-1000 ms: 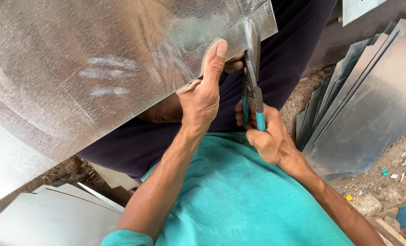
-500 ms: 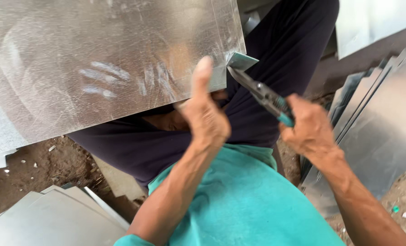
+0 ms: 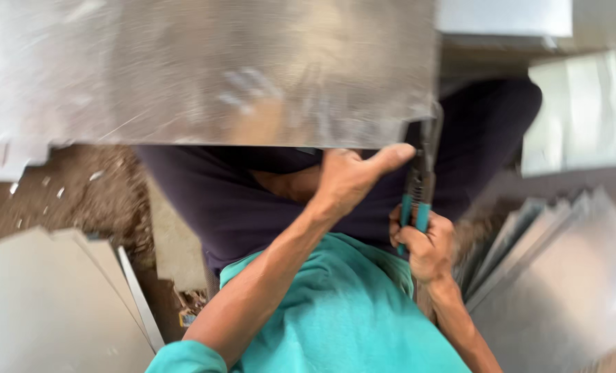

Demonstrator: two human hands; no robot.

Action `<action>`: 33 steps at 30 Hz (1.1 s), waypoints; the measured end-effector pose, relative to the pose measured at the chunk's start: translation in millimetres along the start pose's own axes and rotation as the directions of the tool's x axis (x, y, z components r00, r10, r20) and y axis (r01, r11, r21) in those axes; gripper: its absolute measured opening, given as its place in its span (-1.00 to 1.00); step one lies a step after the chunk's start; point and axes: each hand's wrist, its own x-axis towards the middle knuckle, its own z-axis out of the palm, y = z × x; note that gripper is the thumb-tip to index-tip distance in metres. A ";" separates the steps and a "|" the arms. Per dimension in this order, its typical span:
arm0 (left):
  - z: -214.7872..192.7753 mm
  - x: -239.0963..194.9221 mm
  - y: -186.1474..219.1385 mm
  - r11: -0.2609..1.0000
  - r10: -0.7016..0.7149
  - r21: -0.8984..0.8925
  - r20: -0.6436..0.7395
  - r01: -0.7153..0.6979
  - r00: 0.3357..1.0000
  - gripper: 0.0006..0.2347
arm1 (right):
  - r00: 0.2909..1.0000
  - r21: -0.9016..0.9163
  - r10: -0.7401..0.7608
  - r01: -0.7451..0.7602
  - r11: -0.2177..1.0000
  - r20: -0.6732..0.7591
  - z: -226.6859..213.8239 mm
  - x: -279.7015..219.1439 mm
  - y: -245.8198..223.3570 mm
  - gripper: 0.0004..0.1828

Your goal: The person uses tin snips to cut a large metal sheet into smaller rectangular pieces. They hold the sheet on their lap, make repeated cuts along the edge, and place the cut pieces aside on the ground.

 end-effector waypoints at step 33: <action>-294.9 -75.3 149.7 0.268 0.201 -0.560 -0.763 -0.784 0.614 -0.40 | 0.944 -0.294 0.161 -0.073 0.953 0.287 63.7 24.5 11.2 -0.68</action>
